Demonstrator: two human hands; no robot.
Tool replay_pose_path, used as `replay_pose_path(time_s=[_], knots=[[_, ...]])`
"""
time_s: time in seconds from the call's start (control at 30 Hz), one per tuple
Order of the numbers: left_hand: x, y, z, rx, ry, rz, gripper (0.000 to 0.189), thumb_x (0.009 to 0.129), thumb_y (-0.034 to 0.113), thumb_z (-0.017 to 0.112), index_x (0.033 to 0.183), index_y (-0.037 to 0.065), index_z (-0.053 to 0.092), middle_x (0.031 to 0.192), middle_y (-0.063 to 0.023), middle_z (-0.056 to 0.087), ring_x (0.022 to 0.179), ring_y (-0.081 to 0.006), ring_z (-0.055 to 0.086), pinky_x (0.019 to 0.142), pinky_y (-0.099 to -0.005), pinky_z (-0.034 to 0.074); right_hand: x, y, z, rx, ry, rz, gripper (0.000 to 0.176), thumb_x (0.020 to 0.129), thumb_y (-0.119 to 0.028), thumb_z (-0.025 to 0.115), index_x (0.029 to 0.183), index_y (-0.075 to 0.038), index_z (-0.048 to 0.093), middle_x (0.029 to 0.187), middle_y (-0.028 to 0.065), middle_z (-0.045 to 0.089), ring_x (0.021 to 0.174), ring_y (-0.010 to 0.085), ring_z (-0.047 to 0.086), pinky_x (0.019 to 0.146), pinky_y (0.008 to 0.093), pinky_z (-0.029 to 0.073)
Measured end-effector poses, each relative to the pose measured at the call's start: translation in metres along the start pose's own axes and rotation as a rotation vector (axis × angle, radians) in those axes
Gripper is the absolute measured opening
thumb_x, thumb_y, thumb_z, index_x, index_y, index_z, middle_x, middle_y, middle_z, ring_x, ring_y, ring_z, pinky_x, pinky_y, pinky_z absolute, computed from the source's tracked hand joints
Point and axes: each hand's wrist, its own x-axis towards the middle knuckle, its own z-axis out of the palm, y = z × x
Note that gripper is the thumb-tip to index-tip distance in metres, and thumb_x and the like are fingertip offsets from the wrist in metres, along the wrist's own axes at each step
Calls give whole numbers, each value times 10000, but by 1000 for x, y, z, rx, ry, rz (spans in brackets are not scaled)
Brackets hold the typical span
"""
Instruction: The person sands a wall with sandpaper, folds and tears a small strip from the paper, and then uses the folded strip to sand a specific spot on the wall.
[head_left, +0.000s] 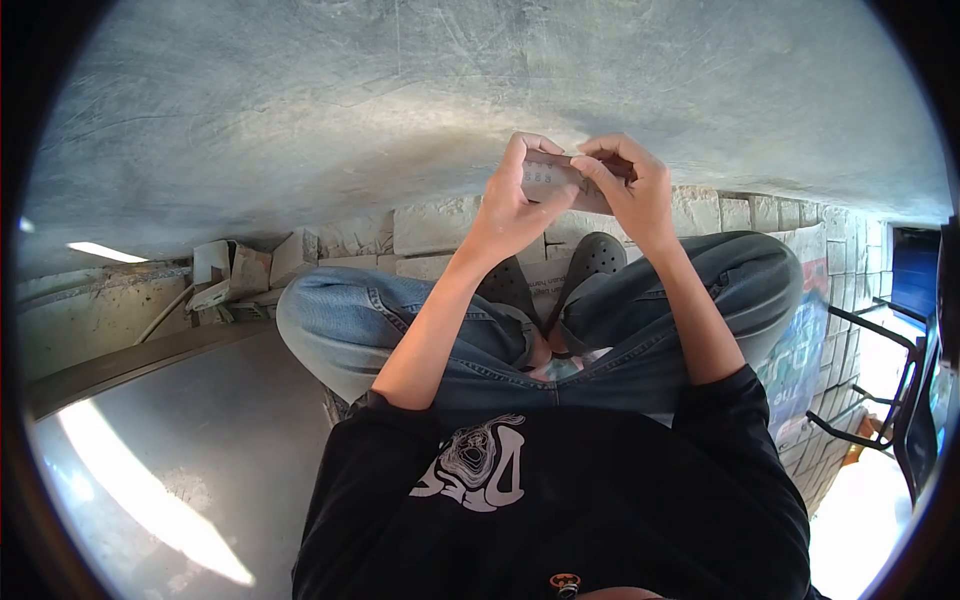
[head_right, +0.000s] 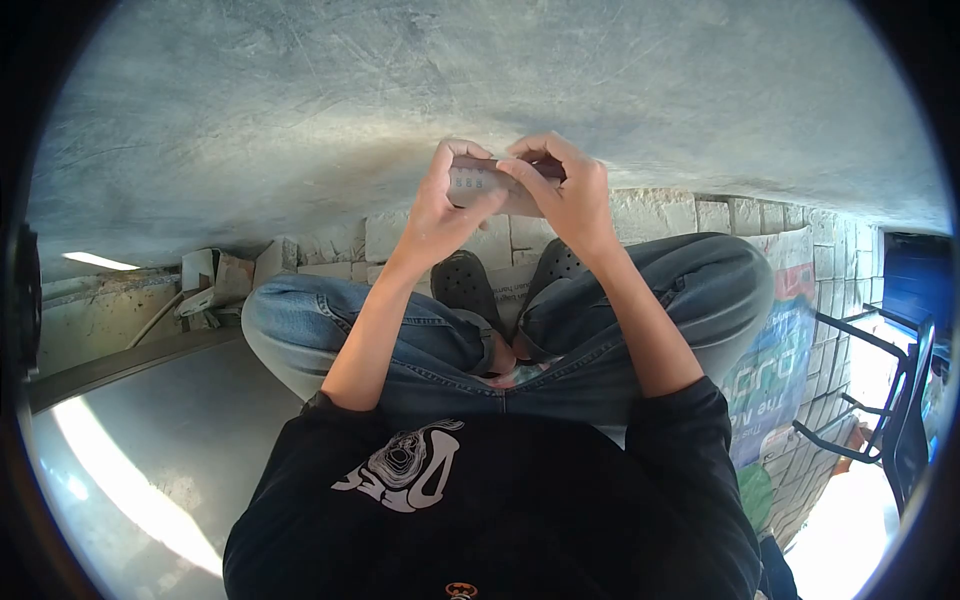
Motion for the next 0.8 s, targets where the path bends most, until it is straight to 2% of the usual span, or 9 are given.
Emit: replay_pose_path(time_s=[0.03, 0.17, 0.23, 0.27, 0.33, 0.47, 0.53, 0.63, 0.8], knots=[[0, 2, 0, -122, 20, -125, 328, 820, 147, 660, 1076, 53, 478, 949, -94, 595, 816, -133, 590, 678, -289, 508, 0, 2, -1, 54, 24, 1, 126, 789, -124, 696, 865, -29, 666, 741, 56, 660, 661, 67, 589, 582, 238, 457], [2, -4, 3, -154, 78, -105, 209, 877, 188, 624, 955, 11, 547, 843, -65, 619, 726, -98, 587, 613, -242, 496, -1, -5, -5, -36, -14, 147, 134, 782, -131, 707, 834, -13, 670, 737, 41, 666, 681, 74, 604, 626, 218, 472], [3, -7, 7, -152, 199, 17, 203, 874, 176, 630, 858, -17, 568, 730, -41, 617, 678, -93, 577, 602, -236, 481, -1, -4, -1, 95, -28, 27, 120, 813, -100, 686, 863, 6, 660, 748, 16, 647, 704, 51, 581, 620, 190, 455], [3, -9, 6, -151, 200, 18, 203, 874, 176, 630, 858, -17, 568, 730, -41, 617, 678, -93, 577, 602, -236, 481, 0, -3, 2, 96, -28, 26, 120, 813, -100, 686, 863, 6, 660, 748, 16, 647, 704, 51, 581, 620, 190, 455], [4, -9, 5, -130, 267, 2, 232, 863, 190, 646, 814, -25, 575, 724, -57, 633, 676, -81, 572, 581, -231, 465, 0, 0, 8, 188, 54, -49, 171, 793, -158, 706, 824, 8, 679, 658, 18, 638, 588, 55, 540, 526, 205, 417], [1, -8, 3, -53, 254, -127, 244, 856, 198, 655, 801, -29, 584, 733, -77, 648, 687, -78, 575, 585, -235, 460, -3, -2, 2, 137, 28, 98, 179, 794, -165, 709, 812, 11, 685, 620, 8, 607, 552, 31, 473, 478, 197, 359], [1, -6, 4, -166, 255, -168, 250, 850, 207, 662, 803, -28, 592, 743, -97, 658, 696, -77, 577, 590, -238, 459, -2, -6, 1, 106, 15, 143, 179, 795, -166, 711, 807, 11, 688, 593, -3, 582, 533, 21, 436, 459, 192, 339], [2, -9, 6, -83, 267, -79, 230, 862, 192, 645, 831, -31, 592, 756, -95, 658, 699, -81, 585, 604, -233, 466, -1, -12, -3, 76, -29, 264, 165, 791, -160, 713, 799, 4, 693, 587, -10, 586, 526, 19, 447, 453, 187, 340], [3, -8, 7, -132, 236, -77, 195, 881, 161, 613, 883, -32, 585, 797, -91, 658, 715, -102, 607, 627, -231, 483, -1, -3, -2, 177, -18, 247, 121, 777, -127, 720, 797, -11, 692, 621, -12, 612, 563, 22, 487, 485, 176, 365]])
